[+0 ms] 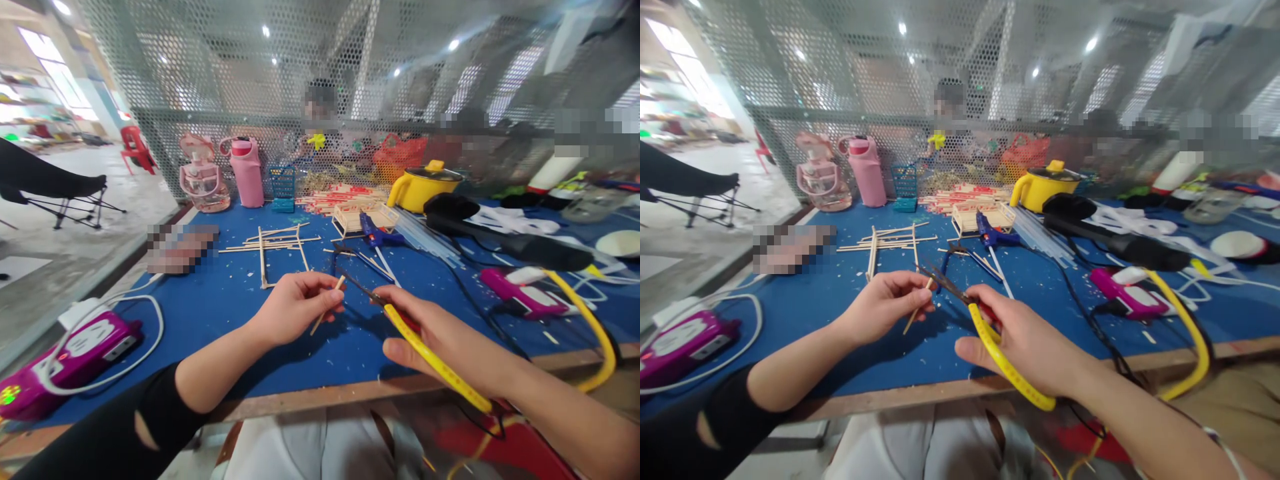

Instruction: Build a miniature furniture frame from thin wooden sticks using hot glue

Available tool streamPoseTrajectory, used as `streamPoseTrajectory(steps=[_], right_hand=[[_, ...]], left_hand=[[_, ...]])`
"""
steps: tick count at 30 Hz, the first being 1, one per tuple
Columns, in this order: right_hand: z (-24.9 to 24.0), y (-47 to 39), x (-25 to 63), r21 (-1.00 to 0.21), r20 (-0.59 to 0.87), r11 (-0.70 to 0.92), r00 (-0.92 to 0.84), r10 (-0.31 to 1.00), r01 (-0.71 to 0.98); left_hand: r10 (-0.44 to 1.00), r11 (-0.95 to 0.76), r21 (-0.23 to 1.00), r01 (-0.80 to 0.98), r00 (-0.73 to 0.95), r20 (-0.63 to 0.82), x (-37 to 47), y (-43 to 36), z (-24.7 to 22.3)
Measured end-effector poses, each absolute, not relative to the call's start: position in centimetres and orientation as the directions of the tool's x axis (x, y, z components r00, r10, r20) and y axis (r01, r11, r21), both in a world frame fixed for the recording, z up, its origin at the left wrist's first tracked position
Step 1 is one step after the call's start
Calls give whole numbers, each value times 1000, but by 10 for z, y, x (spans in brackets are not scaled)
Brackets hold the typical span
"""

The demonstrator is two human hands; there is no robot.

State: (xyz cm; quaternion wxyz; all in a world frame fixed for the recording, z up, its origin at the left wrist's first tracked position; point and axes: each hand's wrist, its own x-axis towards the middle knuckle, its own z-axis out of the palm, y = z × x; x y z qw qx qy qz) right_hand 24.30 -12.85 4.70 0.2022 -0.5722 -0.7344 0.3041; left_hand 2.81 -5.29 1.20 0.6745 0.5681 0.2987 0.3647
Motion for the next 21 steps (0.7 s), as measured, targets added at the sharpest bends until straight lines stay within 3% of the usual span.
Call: streamPoseTrajectory(steps=[9,21], right_hand=[[45,-128,229,-628,7,212,-267,964,749],[45,-130,233,-661,55,278,-325,944,697]], left_hand=[[837,-105,992,-74,532,128,26,-55,8],[814,-185,981,-64,549,190,23,-59,12]])
